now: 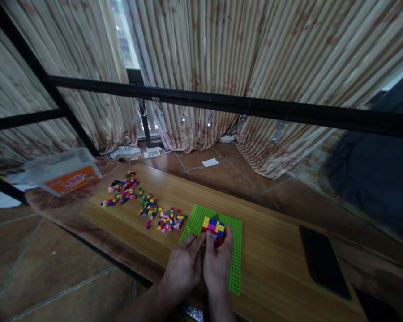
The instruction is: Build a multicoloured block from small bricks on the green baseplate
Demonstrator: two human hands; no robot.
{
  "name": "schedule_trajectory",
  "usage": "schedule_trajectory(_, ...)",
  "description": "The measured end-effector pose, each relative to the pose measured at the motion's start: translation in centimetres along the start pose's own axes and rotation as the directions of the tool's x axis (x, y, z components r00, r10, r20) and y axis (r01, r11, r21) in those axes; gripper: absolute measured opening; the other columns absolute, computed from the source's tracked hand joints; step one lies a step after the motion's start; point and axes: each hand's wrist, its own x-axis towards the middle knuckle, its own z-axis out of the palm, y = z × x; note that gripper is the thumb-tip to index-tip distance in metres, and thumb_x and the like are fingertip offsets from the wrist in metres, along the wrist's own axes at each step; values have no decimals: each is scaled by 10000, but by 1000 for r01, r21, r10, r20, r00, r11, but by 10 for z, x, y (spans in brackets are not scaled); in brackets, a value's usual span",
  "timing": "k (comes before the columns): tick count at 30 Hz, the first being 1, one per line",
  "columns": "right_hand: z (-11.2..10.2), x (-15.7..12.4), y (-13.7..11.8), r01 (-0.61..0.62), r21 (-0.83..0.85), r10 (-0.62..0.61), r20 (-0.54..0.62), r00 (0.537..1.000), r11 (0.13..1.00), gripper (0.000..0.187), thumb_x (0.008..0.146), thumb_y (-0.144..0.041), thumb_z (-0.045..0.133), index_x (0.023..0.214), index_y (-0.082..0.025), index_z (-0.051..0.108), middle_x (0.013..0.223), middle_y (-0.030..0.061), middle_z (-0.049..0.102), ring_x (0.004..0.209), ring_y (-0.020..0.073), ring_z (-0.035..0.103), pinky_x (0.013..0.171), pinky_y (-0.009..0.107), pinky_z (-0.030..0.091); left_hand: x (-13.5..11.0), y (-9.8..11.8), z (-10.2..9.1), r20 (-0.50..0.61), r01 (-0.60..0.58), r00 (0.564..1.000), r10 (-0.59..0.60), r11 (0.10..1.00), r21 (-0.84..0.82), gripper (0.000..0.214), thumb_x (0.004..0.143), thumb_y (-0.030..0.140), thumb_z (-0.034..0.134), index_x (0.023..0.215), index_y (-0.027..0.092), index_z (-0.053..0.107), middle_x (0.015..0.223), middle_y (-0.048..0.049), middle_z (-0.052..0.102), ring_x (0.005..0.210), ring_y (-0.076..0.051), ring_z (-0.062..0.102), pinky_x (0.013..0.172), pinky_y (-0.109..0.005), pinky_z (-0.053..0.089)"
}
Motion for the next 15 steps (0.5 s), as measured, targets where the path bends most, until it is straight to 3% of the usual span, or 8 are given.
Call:
schedule_trajectory(10, 4, 4, -5, -165, 48, 164, 16, 986, 985, 680, 795, -517, 531, 1348, -143, 401, 1104, 112, 641, 924, 223, 630, 837, 340, 473, 2, 2, 1, 21, 39, 999, -39, 999, -5, 480, 844, 210, 405, 1321, 213, 461, 1083, -114, 614, 897, -228, 608, 788, -309, 509)
schedule_trajectory(15, 4, 6, -4, -177, 28, 176, 33, 984, 984, 697, 772, -548, 546, 1325, -138, 432, 1173, 136, 611, 997, 249, 610, 875, 370, 460, 0, 3, -4, 13, 14, 1000, -14, 1000, -3, 521, 810, 154, 422, 1327, 210, 453, 1097, -111, 603, 912, -232, 604, 804, -322, 512)
